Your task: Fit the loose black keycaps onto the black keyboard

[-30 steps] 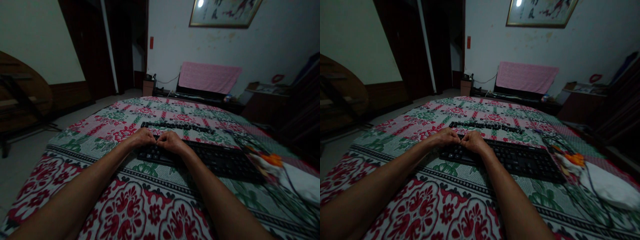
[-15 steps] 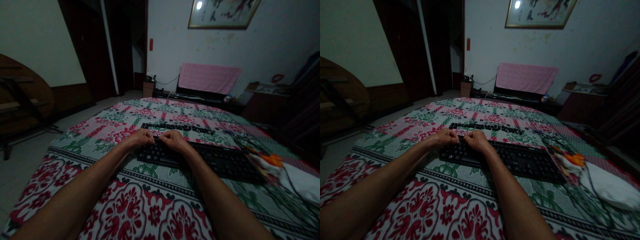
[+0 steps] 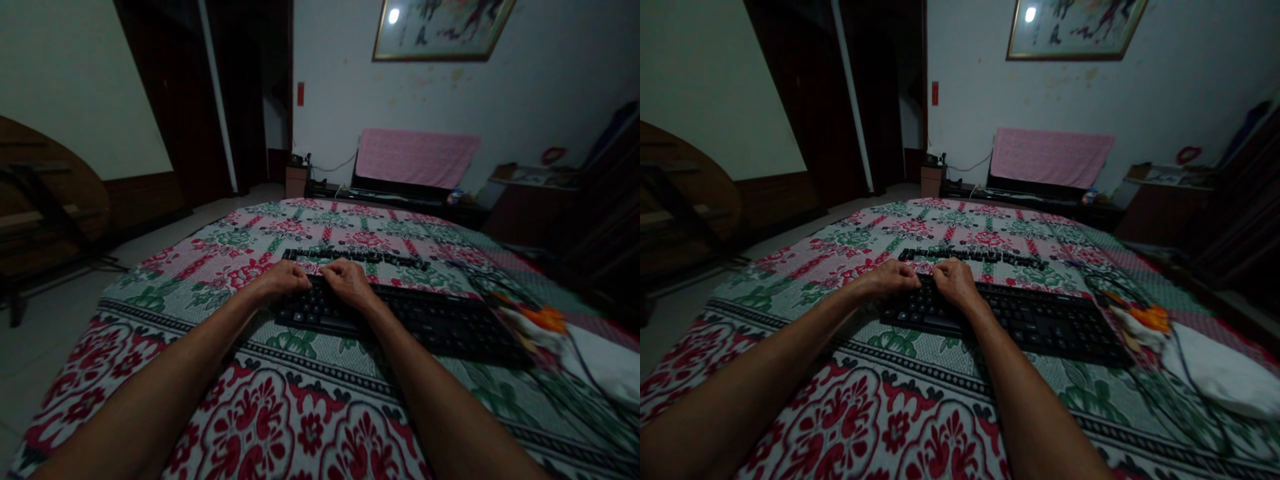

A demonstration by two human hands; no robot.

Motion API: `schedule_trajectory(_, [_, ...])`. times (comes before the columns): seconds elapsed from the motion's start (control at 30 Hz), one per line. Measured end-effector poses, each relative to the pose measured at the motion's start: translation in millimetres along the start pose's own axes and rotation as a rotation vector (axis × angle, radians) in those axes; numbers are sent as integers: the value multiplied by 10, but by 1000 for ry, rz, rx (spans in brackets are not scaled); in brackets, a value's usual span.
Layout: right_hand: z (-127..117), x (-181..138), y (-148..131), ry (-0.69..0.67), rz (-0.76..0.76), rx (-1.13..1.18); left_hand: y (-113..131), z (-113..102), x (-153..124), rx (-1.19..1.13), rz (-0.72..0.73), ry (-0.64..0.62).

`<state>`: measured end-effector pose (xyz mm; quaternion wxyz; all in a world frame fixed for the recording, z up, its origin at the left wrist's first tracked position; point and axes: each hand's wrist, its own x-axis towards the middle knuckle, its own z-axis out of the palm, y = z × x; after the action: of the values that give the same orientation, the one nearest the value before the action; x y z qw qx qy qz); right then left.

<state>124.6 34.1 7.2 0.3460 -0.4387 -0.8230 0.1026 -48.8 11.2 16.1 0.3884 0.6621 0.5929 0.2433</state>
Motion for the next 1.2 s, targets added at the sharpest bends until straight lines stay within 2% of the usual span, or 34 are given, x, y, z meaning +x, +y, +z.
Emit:
schedule_trajectory(0.13, [20,-4,31,-22,-36,-14,65,-21,-29,77,-12,15])
schedule_trajectory(0.2, [15,-4,39,-22,-47,-29,67,-94,-36,-3,-27,45])
schedule_trajectory(0.3, [6,-2,40,-26,-34,-69,-8,-260,-4,-2,20,309])
schedule_trajectory(0.37, [7,-3,38,-25,-32,-86,-91,-347,54,125,37,463])
schedule_trajectory(0.4, [11,-4,38,-20,-35,-90,-132,-369,93,190,39,488])
schedule_trajectory(0.53, [19,-10,34,-17,-42,-106,-216,-330,272,423,16,500])
schedule_trajectory(0.67, [5,-19,13,-38,-24,-148,-144,-250,417,572,-84,521])
schedule_trajectory(0.9, [11,-16,20,-39,-11,-136,-30,-277,522,791,-139,378])
schedule_trajectory(1.07, [2,-16,19,-47,-24,-150,-40,-259,549,907,-105,355])
schedule_trajectory(1.2, [-1,-14,12,-55,-13,-138,-22,-268,508,887,-73,378])
